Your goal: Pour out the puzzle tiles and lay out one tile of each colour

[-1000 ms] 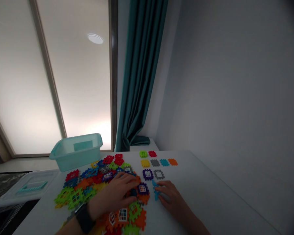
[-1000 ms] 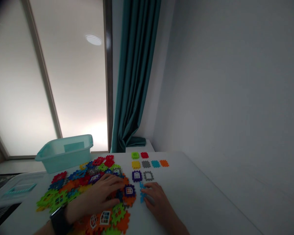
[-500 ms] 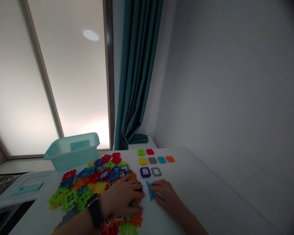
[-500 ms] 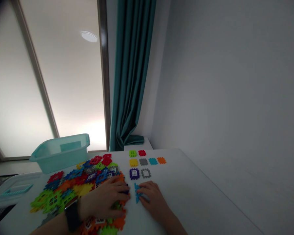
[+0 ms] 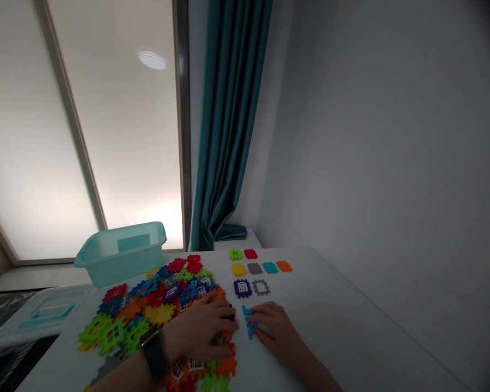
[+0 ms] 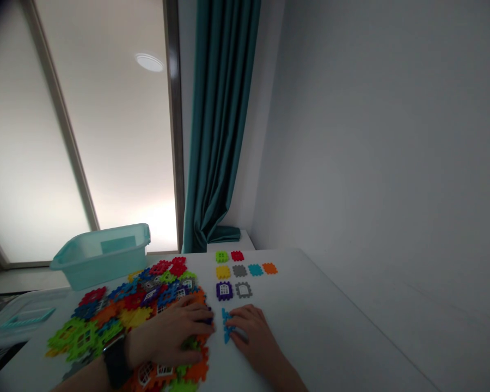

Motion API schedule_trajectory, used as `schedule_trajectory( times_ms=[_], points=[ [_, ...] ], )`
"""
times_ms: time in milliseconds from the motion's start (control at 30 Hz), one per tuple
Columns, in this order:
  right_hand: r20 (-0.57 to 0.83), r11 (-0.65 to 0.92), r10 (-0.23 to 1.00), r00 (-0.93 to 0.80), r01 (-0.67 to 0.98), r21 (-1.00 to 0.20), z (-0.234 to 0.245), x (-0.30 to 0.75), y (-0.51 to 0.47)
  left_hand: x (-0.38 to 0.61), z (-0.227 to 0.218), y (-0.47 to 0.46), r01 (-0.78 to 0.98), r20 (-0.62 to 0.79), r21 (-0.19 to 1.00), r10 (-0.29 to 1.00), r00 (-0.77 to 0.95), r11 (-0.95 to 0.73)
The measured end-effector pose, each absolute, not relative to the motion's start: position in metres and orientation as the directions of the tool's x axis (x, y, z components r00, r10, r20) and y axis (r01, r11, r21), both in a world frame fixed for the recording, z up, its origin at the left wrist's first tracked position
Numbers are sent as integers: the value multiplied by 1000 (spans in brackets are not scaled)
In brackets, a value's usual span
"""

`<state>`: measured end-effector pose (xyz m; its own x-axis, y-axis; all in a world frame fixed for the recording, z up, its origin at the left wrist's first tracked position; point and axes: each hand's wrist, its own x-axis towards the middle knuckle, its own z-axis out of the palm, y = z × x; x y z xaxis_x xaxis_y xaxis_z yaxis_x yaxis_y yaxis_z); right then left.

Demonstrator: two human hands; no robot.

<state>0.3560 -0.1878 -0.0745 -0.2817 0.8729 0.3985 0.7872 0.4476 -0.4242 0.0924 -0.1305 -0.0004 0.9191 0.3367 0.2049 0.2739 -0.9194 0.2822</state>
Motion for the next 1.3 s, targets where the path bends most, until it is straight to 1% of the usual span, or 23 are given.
schedule_trajectory(
  times_ms=[233, 467, 567, 767, 867, 1067, 1200, 1300],
  points=[
    [411, 455, 867, -280, 782, -427, -73, 354, -188, 93, 0, -130, 268, 208, 304, 338, 918, -914],
    [448, 424, 875, -181, 732, -533, -81, 361, -185, 87, 4, -129, 280, 219, 307, 354, 909, -910],
    [441, 447, 871, -218, 725, -524, -75, 357, -185, 81, 12, -129, 299, 220, 320, 378, 899, -899],
    [365, 507, 856, -367, 737, -448, -48, 333, -180, 67, 27, -127, 348, 249, 326, 435, 865, -879],
    [325, 518, 853, -409, 742, -427, -39, 322, -173, 59, 27, -126, 395, 242, 327, 480, 843, -859],
    [246, 497, 867, -432, 763, -413, -39, 316, -159, 48, 14, -123, 444, 281, 348, 544, 791, -826],
    [200, 466, 884, -423, 770, -436, -38, 315, -156, 43, 7, -123, 474, 287, 367, 582, 761, -800],
    [196, 462, 886, -420, 761, -456, -37, 314, -155, 40, 5, -123, 485, 303, 369, 596, 743, -792]
  ],
)
